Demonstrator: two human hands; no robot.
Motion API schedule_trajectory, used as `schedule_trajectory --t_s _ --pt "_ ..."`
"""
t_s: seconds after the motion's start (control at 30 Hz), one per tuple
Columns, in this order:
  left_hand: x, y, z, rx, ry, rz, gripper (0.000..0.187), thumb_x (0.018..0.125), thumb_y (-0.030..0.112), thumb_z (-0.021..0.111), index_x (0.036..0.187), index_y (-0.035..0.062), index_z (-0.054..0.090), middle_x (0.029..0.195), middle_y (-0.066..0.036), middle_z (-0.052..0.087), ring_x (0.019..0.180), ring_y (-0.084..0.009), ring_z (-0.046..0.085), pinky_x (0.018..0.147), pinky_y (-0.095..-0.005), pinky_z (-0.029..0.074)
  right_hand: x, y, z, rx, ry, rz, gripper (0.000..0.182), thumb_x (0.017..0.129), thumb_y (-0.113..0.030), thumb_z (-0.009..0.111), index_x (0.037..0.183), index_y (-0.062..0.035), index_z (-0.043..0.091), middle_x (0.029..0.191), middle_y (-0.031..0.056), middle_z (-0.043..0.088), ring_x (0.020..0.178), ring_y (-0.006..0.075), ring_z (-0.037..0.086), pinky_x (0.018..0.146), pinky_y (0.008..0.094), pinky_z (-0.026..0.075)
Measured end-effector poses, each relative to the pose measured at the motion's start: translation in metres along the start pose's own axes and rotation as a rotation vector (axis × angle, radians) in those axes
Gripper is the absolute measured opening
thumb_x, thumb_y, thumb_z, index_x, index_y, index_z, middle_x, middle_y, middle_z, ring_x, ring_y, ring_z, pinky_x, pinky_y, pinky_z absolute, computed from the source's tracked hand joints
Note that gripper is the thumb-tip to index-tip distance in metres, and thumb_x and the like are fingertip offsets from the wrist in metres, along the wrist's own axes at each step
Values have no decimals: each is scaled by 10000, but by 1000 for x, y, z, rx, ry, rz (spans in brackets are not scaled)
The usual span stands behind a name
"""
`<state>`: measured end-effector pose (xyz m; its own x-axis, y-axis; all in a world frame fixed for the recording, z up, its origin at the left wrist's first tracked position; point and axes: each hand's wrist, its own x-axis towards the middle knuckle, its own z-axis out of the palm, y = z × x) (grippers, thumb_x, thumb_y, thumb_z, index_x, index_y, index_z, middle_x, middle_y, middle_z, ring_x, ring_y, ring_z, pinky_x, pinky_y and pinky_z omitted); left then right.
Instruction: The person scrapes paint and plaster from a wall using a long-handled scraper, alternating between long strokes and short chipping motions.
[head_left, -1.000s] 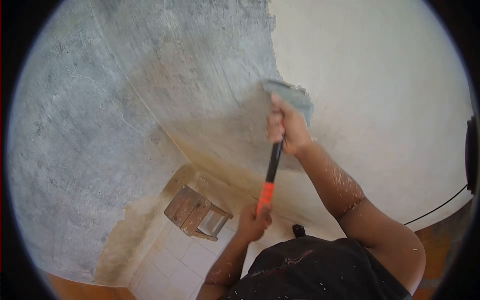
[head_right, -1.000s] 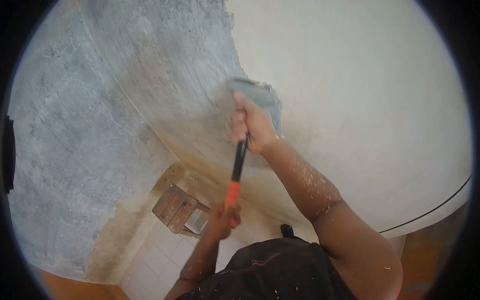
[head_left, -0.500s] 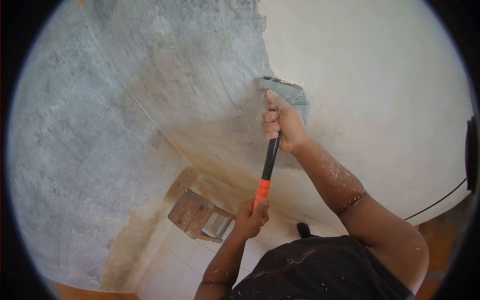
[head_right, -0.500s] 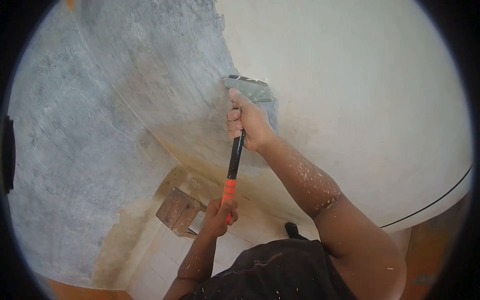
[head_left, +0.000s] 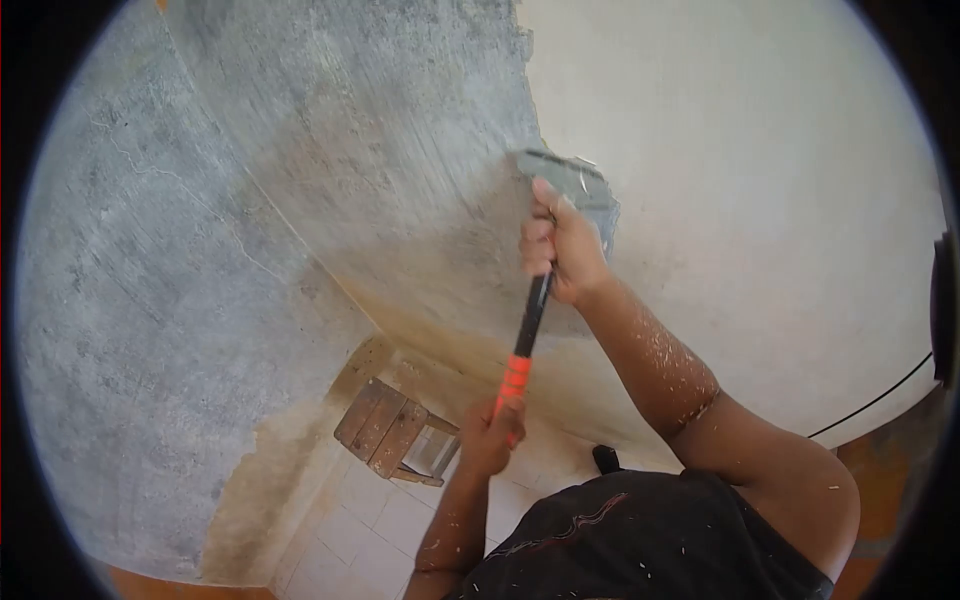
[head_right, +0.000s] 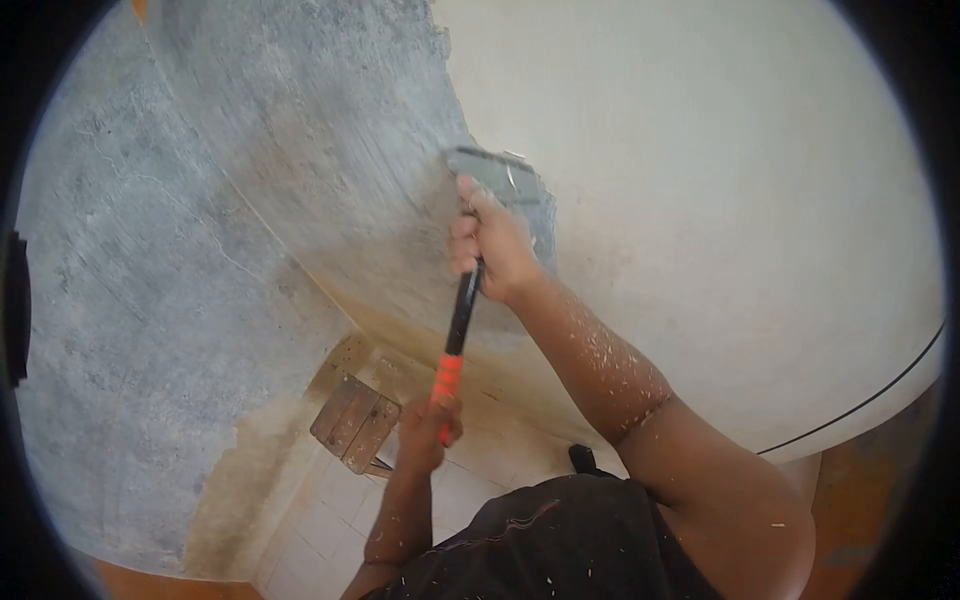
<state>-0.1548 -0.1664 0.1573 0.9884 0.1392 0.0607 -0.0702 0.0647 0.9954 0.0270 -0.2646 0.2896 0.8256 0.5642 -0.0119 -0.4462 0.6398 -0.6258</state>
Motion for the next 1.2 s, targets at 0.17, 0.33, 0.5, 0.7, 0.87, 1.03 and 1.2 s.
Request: schedule_trajectory --t_s 0.17,0.33,0.5,0.7,0.87,1.03,1.2 --pt "-18 -55 31 -250 -57 -166 366 900 328 455 677 40 485 497 -12 446 409 -74 394 395 -225 296 -5 28 -46 -158 109 109 297 836 -365 578 759 -141 400 530 -57 324 373 56 291 340 214 244" --pt "10 1 13 -125 -45 -12 316 911 243 436 673 40 485 487 6 432 412 -58 386 396 -216 290 13 -11 7 -64 -133 -15 308 833 -374 584 749 -139 403 510 -51 330 364 58 270 338 215 238" --pt "-8 -26 24 -176 5 -54 326 914 266 447 676 51 502 495 7 441 415 -54 390 396 -216 296 0 19 -20 -55 35 1 311 854 -385 552 694 -178 384 503 -68 333 363 34 260 321 193 208" --pt "-1 -15 23 -105 72 -104 360 906 331 465 683 52 519 509 8 461 416 -59 407 394 -214 307 13 10 -18 -152 13 8 303 858 -382 546 696 -179 390 507 -75 330 371 32 273 326 192 216" --pt "10 2 -9 -162 -15 81 377 894 347 483 644 68 517 509 17 465 422 -58 424 394 -206 318 11 2 13 -37 -88 -54 305 855 -380 551 691 -180 391 508 -80 323 369 34 272 333 190 218" --pt "-13 -31 30 -283 -10 -102 282 894 287 492 735 56 514 505 1 455 412 -69 421 389 -211 315 -12 26 -23 -149 93 92 332 827 -396 590 708 -133 425 513 -17 406 344 83 349 327 233 270" --pt "19 16 16 -66 15 1 361 881 354 459 686 53 498 484 -14 435 405 -71 395 383 -209 282 12 -3 7 -156 -65 -97 293 857 -356 556 691 -179 392 519 -65 340 373 41 284 341 194 243"
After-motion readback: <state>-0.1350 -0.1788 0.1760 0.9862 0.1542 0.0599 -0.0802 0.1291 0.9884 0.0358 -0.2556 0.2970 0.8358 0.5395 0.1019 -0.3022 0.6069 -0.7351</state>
